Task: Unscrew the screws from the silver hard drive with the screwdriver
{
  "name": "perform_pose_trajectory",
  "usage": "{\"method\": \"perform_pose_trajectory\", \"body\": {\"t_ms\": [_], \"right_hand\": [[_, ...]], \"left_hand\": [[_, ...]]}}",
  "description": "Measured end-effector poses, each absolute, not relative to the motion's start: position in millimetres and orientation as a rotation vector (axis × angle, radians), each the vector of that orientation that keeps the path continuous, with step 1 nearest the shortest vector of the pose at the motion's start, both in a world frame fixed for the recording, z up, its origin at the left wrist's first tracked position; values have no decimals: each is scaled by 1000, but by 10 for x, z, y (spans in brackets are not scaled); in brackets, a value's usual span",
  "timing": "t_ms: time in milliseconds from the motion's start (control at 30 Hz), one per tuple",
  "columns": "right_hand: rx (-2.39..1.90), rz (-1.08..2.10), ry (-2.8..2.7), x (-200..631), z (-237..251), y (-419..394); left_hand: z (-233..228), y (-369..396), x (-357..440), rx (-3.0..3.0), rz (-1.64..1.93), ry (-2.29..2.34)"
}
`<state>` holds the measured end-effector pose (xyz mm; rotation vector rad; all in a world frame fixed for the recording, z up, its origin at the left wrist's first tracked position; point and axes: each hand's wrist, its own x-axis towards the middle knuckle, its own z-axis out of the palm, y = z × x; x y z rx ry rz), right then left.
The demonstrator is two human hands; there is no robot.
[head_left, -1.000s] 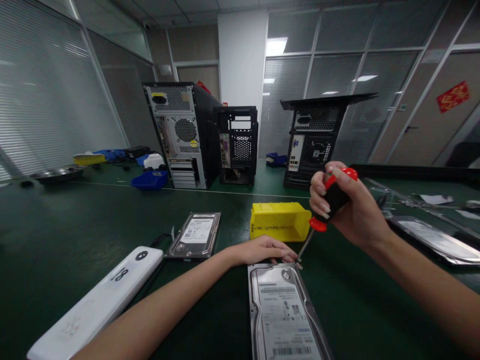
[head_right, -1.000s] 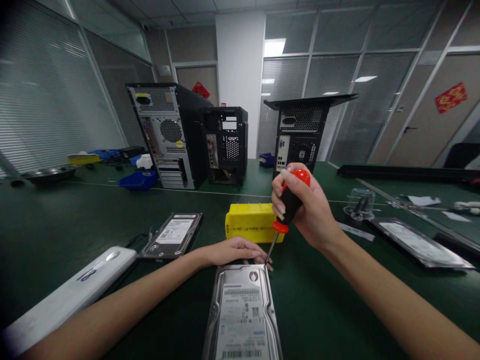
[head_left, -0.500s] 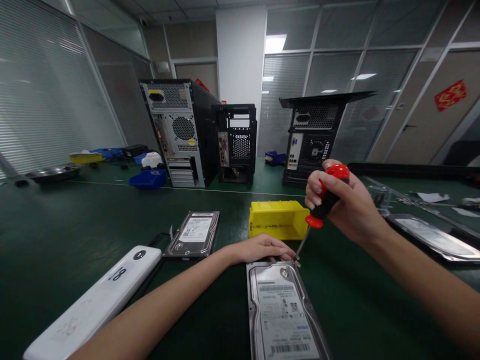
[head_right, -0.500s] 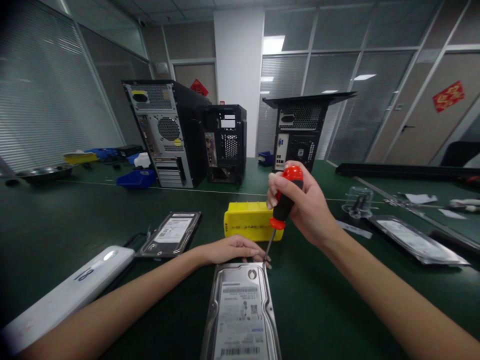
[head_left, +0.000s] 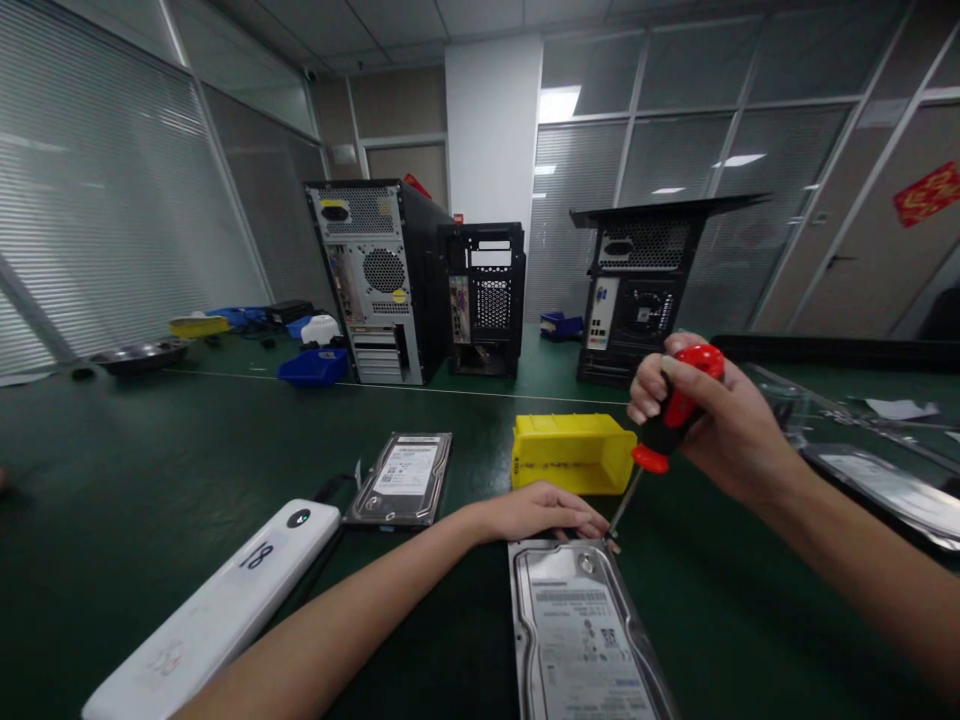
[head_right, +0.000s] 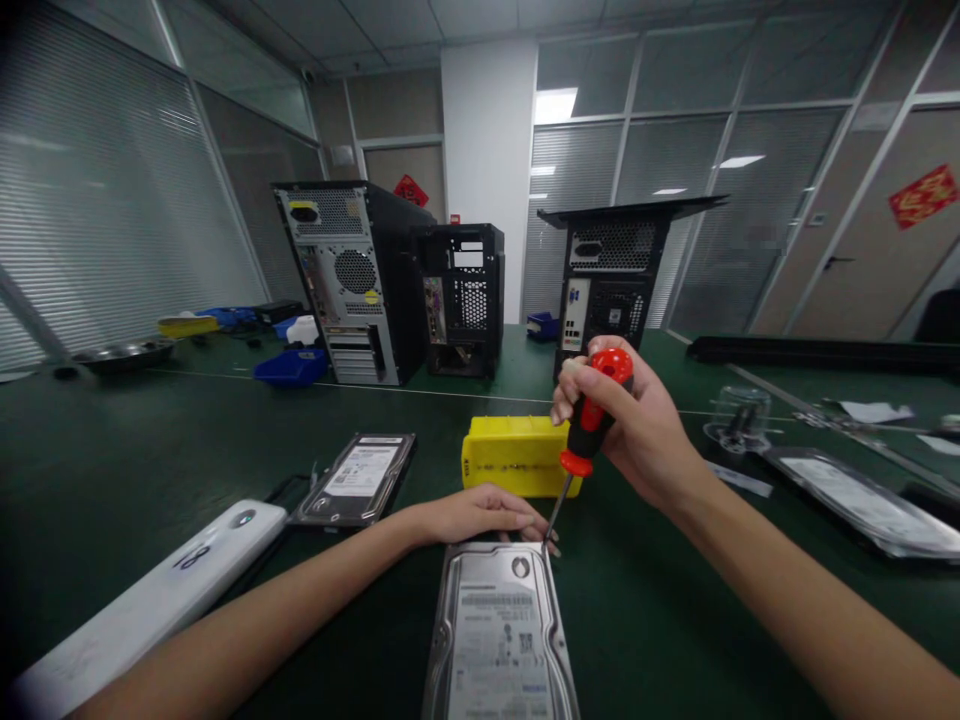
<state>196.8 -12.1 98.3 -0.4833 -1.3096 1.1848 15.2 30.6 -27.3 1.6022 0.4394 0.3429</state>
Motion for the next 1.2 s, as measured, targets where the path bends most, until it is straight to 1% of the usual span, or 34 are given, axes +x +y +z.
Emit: {"method": "perform_pose_trajectory", "body": {"t_ms": [333,667,833,1067,1200], "right_hand": [[-556,1188,-1340,1990,1002,-136],[-475,1188,-1339,1950,1003,-152],[-531,1207,-1307,1950,997,-163],[-471,1126,-1388,1960,977,-138],[-464,1198,-1356,1958,985,-128]], "left_hand": [[-204,271,148,1621,340,445],[-232,314,140,1639,320,438],[-223,283,152,1614,341,432],[-226,287,154,1617,343,418],[-249,310,152,1621,331,421]]}}
